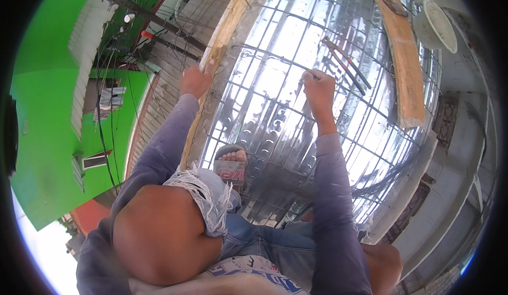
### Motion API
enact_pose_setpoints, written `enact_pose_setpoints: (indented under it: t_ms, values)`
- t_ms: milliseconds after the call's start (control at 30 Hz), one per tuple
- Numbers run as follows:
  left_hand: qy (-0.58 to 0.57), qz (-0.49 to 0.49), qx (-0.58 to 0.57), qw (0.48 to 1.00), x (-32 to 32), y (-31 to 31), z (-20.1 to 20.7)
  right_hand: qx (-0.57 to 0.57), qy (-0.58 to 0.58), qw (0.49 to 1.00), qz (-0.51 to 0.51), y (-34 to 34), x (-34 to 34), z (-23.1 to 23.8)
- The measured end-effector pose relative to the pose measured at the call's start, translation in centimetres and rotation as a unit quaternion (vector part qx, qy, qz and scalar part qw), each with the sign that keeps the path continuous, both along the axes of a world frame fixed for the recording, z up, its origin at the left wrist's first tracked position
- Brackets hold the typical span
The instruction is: The person is assembling a rebar grid on a construction site. They use pliers to bend and tie wire around the intersections of the rebar, securing the grid structure. The person works methodically, moving along the grid to tie multiple points.
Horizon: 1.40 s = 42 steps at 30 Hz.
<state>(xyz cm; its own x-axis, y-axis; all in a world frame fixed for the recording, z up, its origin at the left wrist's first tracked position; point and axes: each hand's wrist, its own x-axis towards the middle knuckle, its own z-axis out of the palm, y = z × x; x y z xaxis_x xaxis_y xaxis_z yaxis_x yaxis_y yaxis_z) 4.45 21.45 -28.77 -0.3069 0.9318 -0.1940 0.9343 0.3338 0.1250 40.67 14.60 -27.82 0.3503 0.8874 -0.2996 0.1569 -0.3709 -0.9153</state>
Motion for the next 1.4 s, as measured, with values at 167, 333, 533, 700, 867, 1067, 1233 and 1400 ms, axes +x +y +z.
enact_pose_setpoints:
  t_ms: [167,333,533,700,867,1067,1233,1400]
  values:
    - [0.023,-0.025,0.147,0.989,2.8,-1.2,0.8,0.021,-0.08,0.997,-0.008,-1.3,4.4,0.1]
    - [-0.066,0.035,0.294,0.953,2.5,-2.1,0.9,0.001,-0.225,0.974,0.03,-4.7,4.5,-0.9]
    - [-0.411,-0.065,0.002,0.91,5.7,-1.5,2.6,0.068,-0.505,0.853,0.115,-0.8,12.3,1.1]
    - [-0.42,-0.146,-0.089,0.891,9.2,-3.9,3.6,0.001,-0.631,0.729,0.266,4.2,14.8,-0.6]
    - [-0.377,-0.2,-0.052,0.903,10.0,-4.3,3.6,-0.018,-0.635,0.736,0.234,4.0,13.5,1.1]
    - [-0.307,-0.237,0.051,0.92,15.1,-3.8,1.0,-0.086,-0.608,0.744,0.264,-5.8,19.3,9.7]
    - [-0.379,-0.298,0.094,0.871,20.6,-5.7,-4.7,-0.26,-0.574,0.741,0.233,-22.0,23.8,18.4]
    - [-0.32,-0.379,0.169,0.851,20.8,-5.3,-6.9,-0.462,-0.471,0.751,0.007,-42.3,17.3,25.3]
